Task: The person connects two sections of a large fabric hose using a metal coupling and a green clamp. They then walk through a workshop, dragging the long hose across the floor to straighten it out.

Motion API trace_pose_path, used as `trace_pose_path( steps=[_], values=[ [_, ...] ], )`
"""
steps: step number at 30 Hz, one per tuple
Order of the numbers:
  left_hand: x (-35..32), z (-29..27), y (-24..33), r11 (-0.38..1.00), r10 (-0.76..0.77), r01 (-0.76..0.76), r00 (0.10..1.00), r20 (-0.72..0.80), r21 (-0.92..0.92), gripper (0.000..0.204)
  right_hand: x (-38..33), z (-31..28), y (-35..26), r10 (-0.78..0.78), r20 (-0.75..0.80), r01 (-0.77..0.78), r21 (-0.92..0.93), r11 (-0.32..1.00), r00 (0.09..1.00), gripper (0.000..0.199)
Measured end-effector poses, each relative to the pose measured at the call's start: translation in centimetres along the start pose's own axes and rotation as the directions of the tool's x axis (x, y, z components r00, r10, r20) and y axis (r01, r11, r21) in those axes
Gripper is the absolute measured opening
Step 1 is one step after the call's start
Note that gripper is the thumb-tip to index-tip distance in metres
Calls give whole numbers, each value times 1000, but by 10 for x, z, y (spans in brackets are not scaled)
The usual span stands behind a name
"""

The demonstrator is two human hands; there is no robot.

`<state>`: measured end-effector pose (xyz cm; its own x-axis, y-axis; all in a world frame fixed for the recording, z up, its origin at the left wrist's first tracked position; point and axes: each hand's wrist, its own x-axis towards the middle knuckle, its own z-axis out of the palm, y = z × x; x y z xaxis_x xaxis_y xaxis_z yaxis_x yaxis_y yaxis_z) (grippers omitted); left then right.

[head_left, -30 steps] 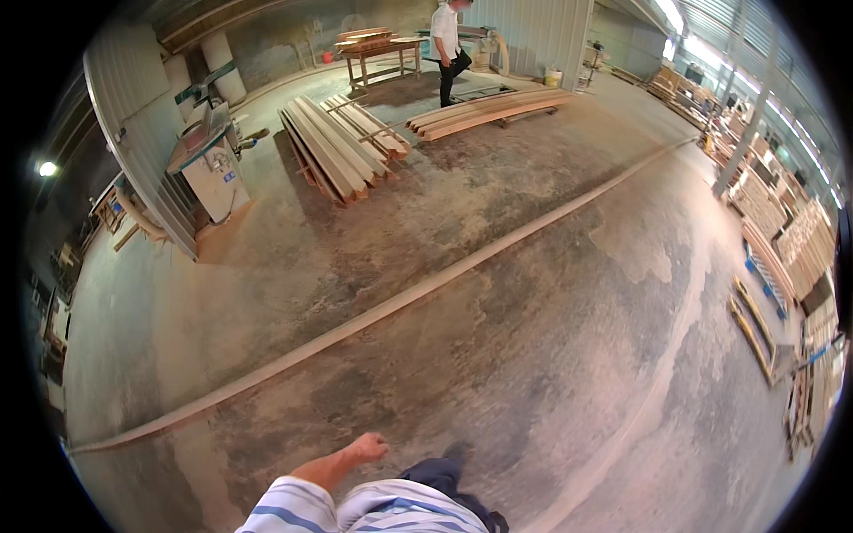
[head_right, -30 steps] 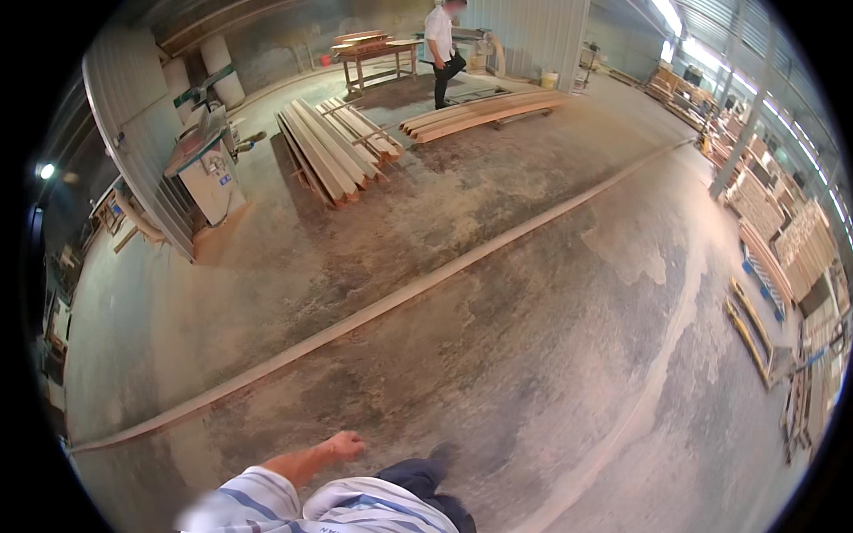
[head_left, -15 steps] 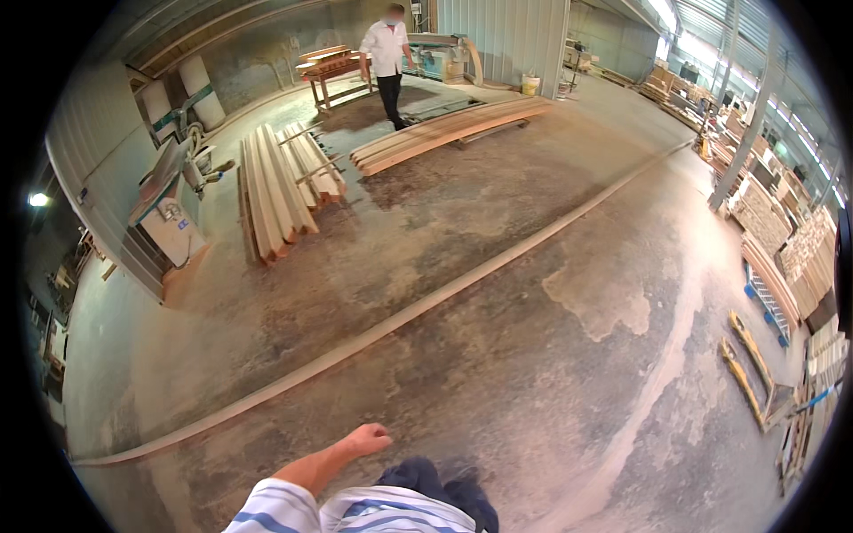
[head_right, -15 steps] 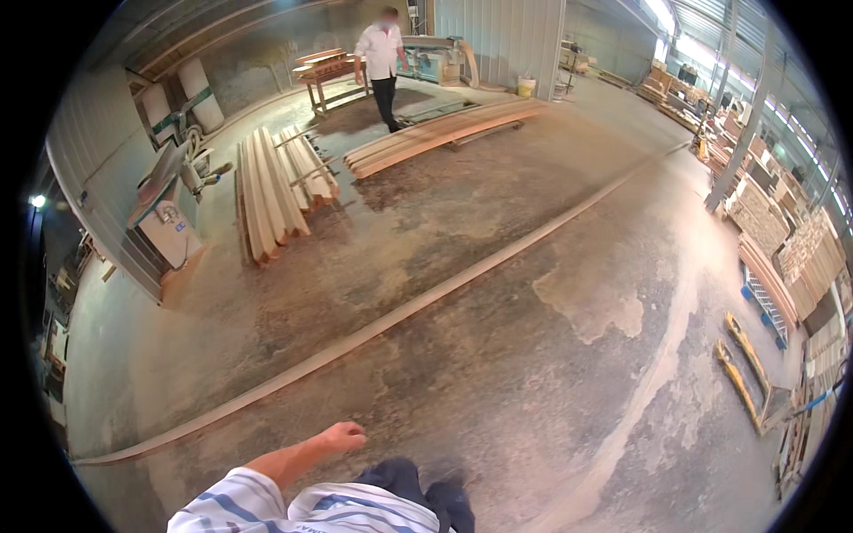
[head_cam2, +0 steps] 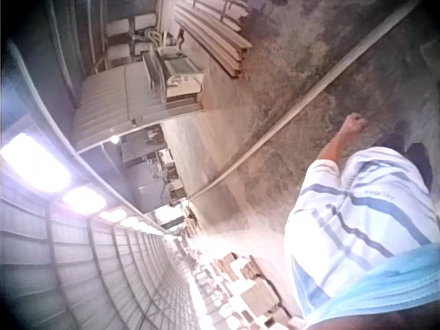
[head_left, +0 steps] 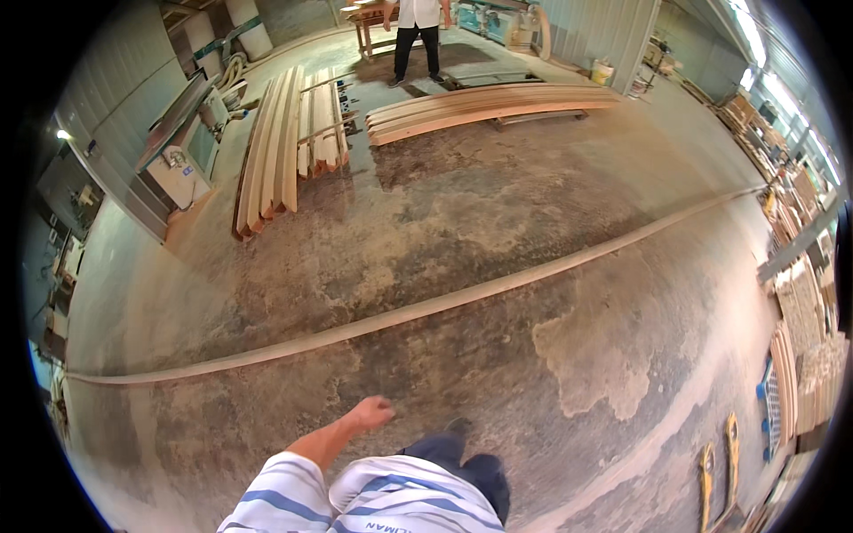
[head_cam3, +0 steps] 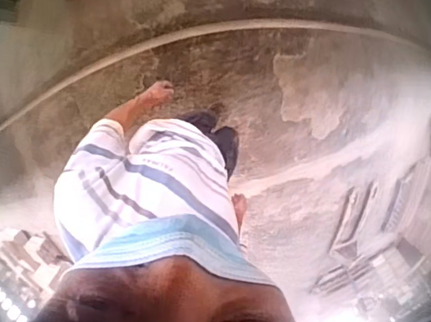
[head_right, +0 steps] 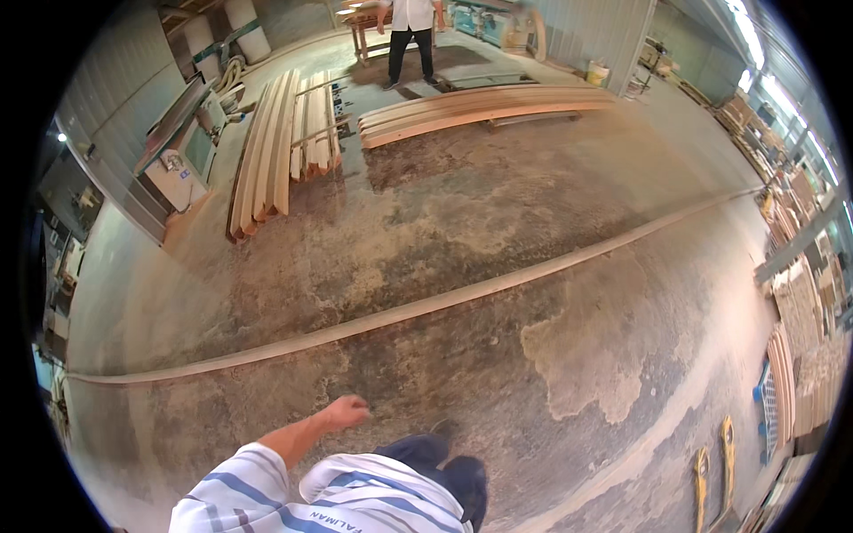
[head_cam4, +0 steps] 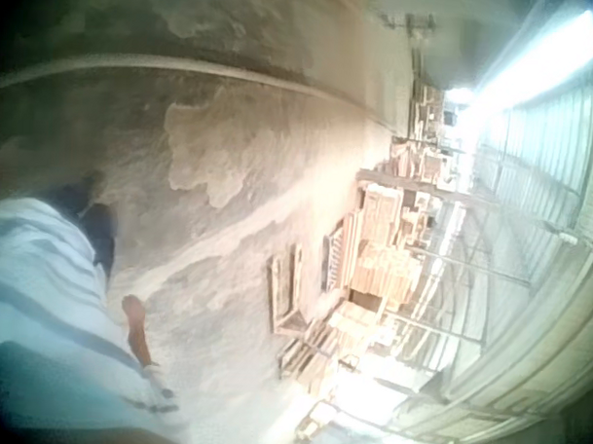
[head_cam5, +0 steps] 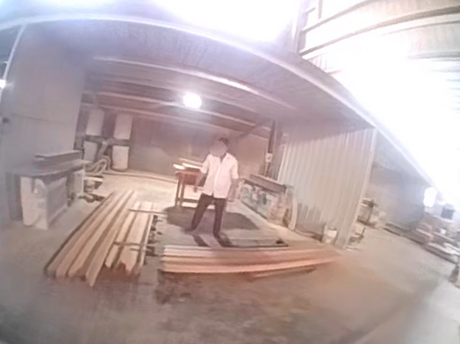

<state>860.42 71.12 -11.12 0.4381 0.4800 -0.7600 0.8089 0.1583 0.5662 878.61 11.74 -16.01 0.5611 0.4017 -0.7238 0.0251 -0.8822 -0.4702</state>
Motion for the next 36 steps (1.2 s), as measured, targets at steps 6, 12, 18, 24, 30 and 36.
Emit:
trace_pose_path(
  steps=[6,12,18,24,30,36],
  values=[
    [90,15,220,967,172,-187,980,-97,-171,43,144,-121,-3,-253,123,279,-543,792,960,27],
    [163,25,319,988,138,-148,973,-184,-39,44,369,-231,75,-354,259,409,-784,467,899,31],
    [180,15,366,966,-123,29,925,-359,-257,41,432,-419,-235,-212,291,347,-574,742,933,32],
    [279,-9,380,946,-176,69,929,-325,-316,22,520,-500,-336,-355,198,406,-385,829,913,26],
    [440,-78,410,830,-349,273,934,-71,-486,19,639,-510,-347,-459,190,491,-191,850,868,18],
    [609,-194,472,965,-157,121,977,-147,-231,33,695,-518,-435,-398,335,517,-460,722,854,23]
  ],
)
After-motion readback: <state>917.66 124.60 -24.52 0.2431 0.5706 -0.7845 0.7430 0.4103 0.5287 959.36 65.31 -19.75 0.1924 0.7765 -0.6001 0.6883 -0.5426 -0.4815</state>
